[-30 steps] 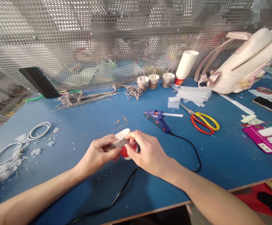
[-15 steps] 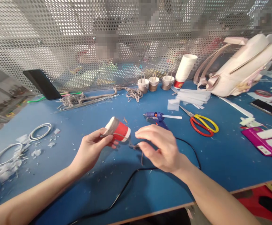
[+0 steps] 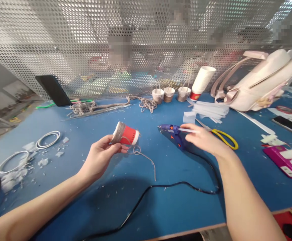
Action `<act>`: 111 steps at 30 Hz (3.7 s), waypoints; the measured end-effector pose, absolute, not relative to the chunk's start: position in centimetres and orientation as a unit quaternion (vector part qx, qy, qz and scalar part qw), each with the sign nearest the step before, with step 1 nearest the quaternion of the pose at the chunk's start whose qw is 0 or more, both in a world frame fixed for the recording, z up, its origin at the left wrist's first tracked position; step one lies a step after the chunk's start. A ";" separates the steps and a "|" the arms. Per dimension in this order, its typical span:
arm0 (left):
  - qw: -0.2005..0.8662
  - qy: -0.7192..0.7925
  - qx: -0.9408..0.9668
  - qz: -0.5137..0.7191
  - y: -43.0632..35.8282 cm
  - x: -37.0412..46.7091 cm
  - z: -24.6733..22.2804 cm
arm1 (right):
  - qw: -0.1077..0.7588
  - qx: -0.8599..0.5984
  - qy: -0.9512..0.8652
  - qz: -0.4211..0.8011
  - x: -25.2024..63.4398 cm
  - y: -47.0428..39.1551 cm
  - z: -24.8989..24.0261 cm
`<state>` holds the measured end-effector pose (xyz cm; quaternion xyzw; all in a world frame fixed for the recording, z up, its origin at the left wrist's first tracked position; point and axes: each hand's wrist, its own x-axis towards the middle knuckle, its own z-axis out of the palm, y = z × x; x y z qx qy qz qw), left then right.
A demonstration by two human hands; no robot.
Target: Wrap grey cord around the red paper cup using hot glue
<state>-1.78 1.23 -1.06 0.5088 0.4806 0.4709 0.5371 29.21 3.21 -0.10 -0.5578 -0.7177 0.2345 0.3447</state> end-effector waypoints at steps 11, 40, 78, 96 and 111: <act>0.559 0.493 0.490 0.452 0.9 -1.9 -1.4 | 0.291 -0.664 -0.638 0.260 24.2 3.4 -3.8; 0.531 0.481 0.547 0.432 0.2 -1.0 -1.8 | 0.359 -0.469 -0.793 0.151 19.6 -3.2 -1.5; 0.563 0.468 0.550 0.401 0.5 -1.7 -1.7 | 0.356 -0.516 -0.751 0.207 20.2 -2.8 -0.9; 0.582 0.440 0.545 0.413 1.0 -2.0 -2.0 | 0.355 -0.511 -0.754 0.210 20.4 -2.8 -0.9; 0.591 0.414 0.548 0.423 1.1 -2.2 -2.3 | 0.336 -0.554 -0.730 0.217 20.7 -2.8 -0.6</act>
